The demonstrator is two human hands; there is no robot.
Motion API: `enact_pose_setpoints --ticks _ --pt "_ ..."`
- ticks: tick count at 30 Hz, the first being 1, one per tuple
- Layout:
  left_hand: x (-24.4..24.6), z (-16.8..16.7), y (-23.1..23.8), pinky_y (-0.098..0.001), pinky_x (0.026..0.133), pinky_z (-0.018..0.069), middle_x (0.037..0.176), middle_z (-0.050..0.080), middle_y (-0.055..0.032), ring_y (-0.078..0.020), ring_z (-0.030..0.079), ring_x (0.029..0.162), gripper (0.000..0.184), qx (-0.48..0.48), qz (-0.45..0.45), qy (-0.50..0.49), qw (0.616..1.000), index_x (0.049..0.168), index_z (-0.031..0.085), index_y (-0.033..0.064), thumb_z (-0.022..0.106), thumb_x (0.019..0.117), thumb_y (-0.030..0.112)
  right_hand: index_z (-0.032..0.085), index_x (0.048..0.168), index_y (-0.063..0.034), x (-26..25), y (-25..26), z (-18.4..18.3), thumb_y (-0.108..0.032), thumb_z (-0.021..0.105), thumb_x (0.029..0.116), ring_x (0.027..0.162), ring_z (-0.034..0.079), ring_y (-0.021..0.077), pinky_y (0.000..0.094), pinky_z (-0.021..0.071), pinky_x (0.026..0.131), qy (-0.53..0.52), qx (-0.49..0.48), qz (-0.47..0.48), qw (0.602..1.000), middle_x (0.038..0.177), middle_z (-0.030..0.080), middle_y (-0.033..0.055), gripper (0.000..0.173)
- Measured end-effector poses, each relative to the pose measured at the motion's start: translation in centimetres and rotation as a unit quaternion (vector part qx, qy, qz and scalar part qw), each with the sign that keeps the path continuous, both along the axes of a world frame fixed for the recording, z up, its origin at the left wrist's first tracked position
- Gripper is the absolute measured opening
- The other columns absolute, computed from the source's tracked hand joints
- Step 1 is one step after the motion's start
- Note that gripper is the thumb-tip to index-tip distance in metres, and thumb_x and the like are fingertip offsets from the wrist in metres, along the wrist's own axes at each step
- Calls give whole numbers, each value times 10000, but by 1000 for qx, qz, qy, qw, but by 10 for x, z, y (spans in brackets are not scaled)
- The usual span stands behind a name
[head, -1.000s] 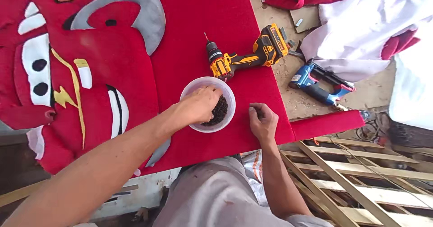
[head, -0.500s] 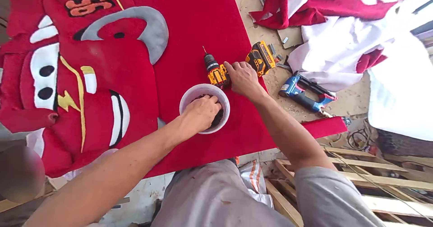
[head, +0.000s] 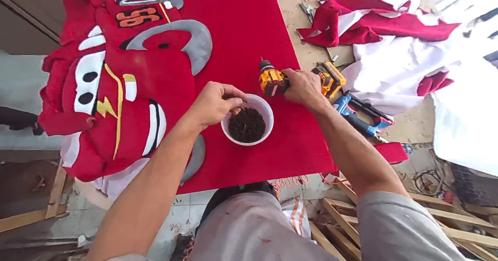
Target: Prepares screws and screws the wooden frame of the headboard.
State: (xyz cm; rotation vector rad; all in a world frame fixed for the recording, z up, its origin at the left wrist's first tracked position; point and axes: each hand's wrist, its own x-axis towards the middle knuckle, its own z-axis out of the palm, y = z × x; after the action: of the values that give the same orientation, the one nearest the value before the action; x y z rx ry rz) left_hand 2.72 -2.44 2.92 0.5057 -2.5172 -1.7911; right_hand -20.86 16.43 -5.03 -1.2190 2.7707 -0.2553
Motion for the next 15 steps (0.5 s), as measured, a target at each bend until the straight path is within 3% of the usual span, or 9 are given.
enact_pose_setpoints --ticks 4,6,8,10,11,13,15 --pt "16 -9 -10 -256 748 609 920 713 -37 -93 690 774 175 195 28 117 973 1113 692 21 553 1014 -16 663 1292 -145 22 38 53 -226 736 788 946 669 518 740 463 712 2 -60 -65 996 990 705 262 515" --pt "22 -14 -15 -241 775 584 944 673 -14 -79 660 803 266 330 61 183 924 1081 663 81 405 1050 21 675 1236 -100 38 63 76 -238 739 813 913 660 545 761 448 698 7 -113 -76 991 950 693 284 450" --pt "21 -15 -13 -228 717 564 946 648 -10 -87 646 781 338 444 145 211 859 970 603 130 275 1050 118 669 1165 -62 54 90 87 -235 736 826 832 659 529 752 443 643 15 -171 -73 982 902 679 274 387" --pt "15 -15 -6 -222 623 557 884 648 -35 -112 643 693 363 536 220 223 784 879 577 132 285 1076 216 660 1132 -64 67 117 91 -281 721 801 795 671 461 715 464 626 23 -208 -76 975 895 681 230 401" --pt "11 -13 -3 -213 578 536 842 641 -31 -108 622 645 380 551 238 221 769 840 560 145 283 1079 247 659 1128 -47 74 130 94 -289 725 780 820 678 436 707 472 658 20 -225 -82 971 919 686 224 429" --pt "4 -8 5 -191 489 455 717 605 14 -75 556 548 447 520 234 200 797 768 521 188 239 1088 320 648 1168 -48 89 159 93 -332 741 761 888 696 348 655 511 736 9 -248 -101 963 988 698 187 505" --pt "-2 0 5 -177 412 352 582 481 76 -34 423 444 481 428 176 166 871 734 490 197 225 1109 341 639 1197 -58 104 186 86 -355 754 761 937 695 235 559 550 800 -5 -273 -126 954 1036 699 134 540"
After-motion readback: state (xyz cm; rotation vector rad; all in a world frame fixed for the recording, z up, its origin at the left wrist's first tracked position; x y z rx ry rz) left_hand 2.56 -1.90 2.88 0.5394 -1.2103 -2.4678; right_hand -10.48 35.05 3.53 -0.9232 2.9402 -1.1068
